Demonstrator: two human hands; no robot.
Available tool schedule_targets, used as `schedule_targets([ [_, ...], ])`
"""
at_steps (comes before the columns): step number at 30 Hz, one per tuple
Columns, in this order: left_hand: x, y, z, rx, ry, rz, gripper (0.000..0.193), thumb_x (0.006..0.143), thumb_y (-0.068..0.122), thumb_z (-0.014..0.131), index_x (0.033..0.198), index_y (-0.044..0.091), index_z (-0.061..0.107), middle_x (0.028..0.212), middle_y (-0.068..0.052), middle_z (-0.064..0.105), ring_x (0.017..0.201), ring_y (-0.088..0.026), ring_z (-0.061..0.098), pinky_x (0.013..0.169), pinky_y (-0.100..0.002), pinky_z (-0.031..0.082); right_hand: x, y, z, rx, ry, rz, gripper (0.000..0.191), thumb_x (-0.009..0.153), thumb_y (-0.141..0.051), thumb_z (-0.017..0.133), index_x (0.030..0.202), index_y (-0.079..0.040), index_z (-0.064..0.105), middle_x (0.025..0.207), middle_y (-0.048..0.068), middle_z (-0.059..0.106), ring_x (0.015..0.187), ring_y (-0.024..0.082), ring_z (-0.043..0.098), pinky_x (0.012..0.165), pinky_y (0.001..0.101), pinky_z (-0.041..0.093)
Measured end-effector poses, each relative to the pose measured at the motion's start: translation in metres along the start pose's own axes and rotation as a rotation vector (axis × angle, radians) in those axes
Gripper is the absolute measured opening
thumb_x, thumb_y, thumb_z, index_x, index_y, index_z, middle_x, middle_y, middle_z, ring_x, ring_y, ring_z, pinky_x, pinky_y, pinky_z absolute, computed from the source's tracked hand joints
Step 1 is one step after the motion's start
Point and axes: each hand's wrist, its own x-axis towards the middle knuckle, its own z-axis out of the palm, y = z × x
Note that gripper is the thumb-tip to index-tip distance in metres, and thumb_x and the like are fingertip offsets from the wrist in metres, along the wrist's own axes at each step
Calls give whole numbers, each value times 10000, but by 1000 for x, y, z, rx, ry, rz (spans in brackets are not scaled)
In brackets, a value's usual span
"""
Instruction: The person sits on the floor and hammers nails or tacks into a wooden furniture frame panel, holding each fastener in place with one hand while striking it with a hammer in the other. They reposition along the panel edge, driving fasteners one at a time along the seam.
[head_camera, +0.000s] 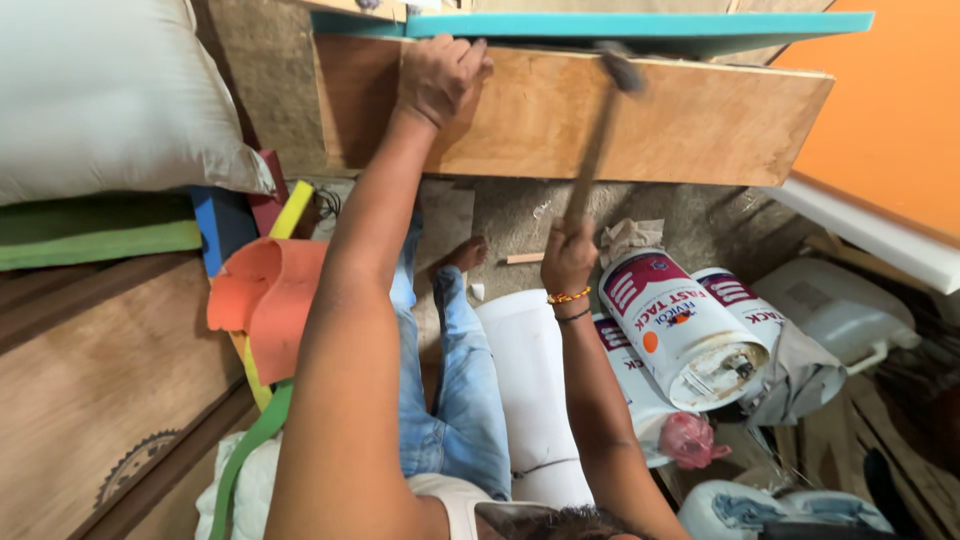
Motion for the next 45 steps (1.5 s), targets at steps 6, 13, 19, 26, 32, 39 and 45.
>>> schedule_targets([
  [6,1,0,-5,-30,-11,-15,180,937,278,785,1033,126,772,765,17,638,749,-188,635,644,-355,506,10,-11,10,-22,-48,-87,218,1041,-201,646,1062,-21,526,730,220,614,615,406,597,525,477,465],
  [13,1,-2,-4,-31,-8,-7,209,922,311,795,1037,137,774,764,21,628,752,-192,636,643,-367,507,10,-11,9,501,138,91,201,1038,-233,580,969,-45,573,617,244,573,516,458,526,478,519,408],
  [19,2,-2,-3,21,28,-2,184,872,287,794,998,155,779,720,17,611,727,-198,631,614,-376,503,12,-25,6,-174,-167,73,261,998,-256,676,1099,-56,544,814,254,683,718,487,672,578,548,503],
  [26,1,1,-7,-64,4,-15,132,907,201,740,1011,121,753,786,-5,634,768,-210,634,656,-380,515,16,-17,6,-255,-151,40,287,1019,-273,668,1109,-35,535,774,255,662,703,494,645,558,542,485],
  [32,0,7,-9,-42,-11,-36,111,938,258,733,936,148,722,746,-14,629,721,-230,641,603,-393,501,-17,9,-11,-39,-104,166,244,1068,-254,634,1010,-39,535,669,181,631,594,347,667,516,431,471],
  [39,-113,115,-15,-1701,-86,-1672,274,1069,351,595,1003,101,684,669,24,528,543,-98,449,454,-274,359,-75,37,-20,332,-45,273,184,993,-108,710,1077,-19,573,737,27,636,604,92,614,526,283,487],
  [45,-195,178,-18,-2094,-231,-1735,241,1024,53,529,1238,4,628,1071,-113,718,826,-141,676,702,-269,567,-82,51,-12,536,-38,375,184,998,-61,701,1097,-17,552,847,21,647,624,74,606,540,236,491],
])
